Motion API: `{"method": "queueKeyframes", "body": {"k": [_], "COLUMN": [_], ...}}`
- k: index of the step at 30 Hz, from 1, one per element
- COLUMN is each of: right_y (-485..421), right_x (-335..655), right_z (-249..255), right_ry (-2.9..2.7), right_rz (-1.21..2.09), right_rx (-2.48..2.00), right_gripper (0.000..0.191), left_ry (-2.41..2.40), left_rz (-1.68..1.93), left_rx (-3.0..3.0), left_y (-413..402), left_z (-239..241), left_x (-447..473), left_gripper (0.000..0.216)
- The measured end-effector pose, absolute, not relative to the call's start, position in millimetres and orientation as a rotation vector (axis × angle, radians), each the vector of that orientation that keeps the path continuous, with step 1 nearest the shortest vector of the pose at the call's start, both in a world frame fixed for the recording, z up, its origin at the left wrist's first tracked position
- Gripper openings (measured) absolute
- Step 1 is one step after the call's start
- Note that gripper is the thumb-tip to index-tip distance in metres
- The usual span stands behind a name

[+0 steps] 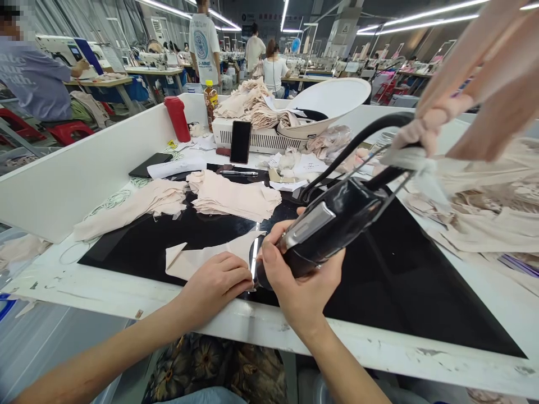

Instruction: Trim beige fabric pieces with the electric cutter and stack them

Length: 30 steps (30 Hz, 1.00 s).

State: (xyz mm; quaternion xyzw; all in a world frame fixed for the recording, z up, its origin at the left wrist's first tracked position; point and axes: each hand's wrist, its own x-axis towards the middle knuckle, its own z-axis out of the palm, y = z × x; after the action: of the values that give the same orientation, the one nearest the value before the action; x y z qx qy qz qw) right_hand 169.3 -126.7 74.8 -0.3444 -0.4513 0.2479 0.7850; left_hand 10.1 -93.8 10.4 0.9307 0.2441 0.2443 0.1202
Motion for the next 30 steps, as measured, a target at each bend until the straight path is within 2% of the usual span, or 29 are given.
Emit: {"method": "queueKeyframes", "body": {"k": [8,14,25,30], "right_y": [-127.6,-130.6,-117.1,-102.9], "right_x": [166.5,167.3,193.8,198.6], "right_z": [72.6,71.2,91.9,85.7], "right_ry": [-0.982,-1.004,-0.926,-0.937], "right_rz": [0.542,0.563,0.420,0.392], "right_rx": [-0.738,-0.726,-0.792,-0.771], "right_gripper": [0.045,0.047,0.044,0.041], "left_ry": [0.712,0.623,0.392,0.451], "left_rz": [0.706,0.852,0.607,0.687], "left_rx": [2.681,2.632,2.717,2.759], "left_y": [-93.8,-98.0,-115.3,-112.1], "left_z": [9.9,15.0,25.6,35.7], "left_x": [8.9,0.7,-51.0,-43.7], "left_gripper": [0.015,0.016,0.019,0.022]}}
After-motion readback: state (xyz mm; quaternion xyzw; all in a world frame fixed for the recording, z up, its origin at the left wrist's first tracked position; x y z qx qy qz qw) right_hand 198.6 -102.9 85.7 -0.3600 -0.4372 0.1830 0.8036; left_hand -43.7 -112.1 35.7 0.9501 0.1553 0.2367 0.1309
